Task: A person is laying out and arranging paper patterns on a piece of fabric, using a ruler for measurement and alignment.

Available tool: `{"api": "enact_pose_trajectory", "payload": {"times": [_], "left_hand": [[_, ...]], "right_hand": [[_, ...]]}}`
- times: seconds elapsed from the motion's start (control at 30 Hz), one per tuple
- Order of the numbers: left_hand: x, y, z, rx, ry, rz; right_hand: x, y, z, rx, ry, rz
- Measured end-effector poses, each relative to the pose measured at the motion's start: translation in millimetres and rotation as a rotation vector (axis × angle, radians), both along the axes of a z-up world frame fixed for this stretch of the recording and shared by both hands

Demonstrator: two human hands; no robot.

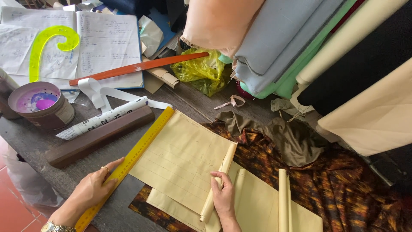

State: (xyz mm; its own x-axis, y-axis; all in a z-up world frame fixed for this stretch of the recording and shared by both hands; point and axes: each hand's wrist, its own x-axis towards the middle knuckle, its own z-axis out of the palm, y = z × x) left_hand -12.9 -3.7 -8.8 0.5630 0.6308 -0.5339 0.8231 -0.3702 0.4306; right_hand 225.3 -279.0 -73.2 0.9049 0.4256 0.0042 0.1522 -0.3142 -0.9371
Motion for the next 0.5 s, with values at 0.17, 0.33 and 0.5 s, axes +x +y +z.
{"api": "enact_pose_trajectory", "payload": {"times": [0.17, 0.33, 0.5], "left_hand": [[-4.7, 3.5, -10.2, 0.011, 0.004, -0.025], [-5.2, 4.1, -12.3, 0.032, -0.017, -0.028], [-3.7, 4.2, -12.0, 0.019, 0.012, -0.023]], "right_hand": [[0.4, -0.3, -1.3, 0.001, -0.018, 0.007], [-0.6, 0.0, 0.5, 0.006, -0.008, 0.005], [-0.4, -0.1, 1.2, -0.007, -0.029, 0.007]]}}
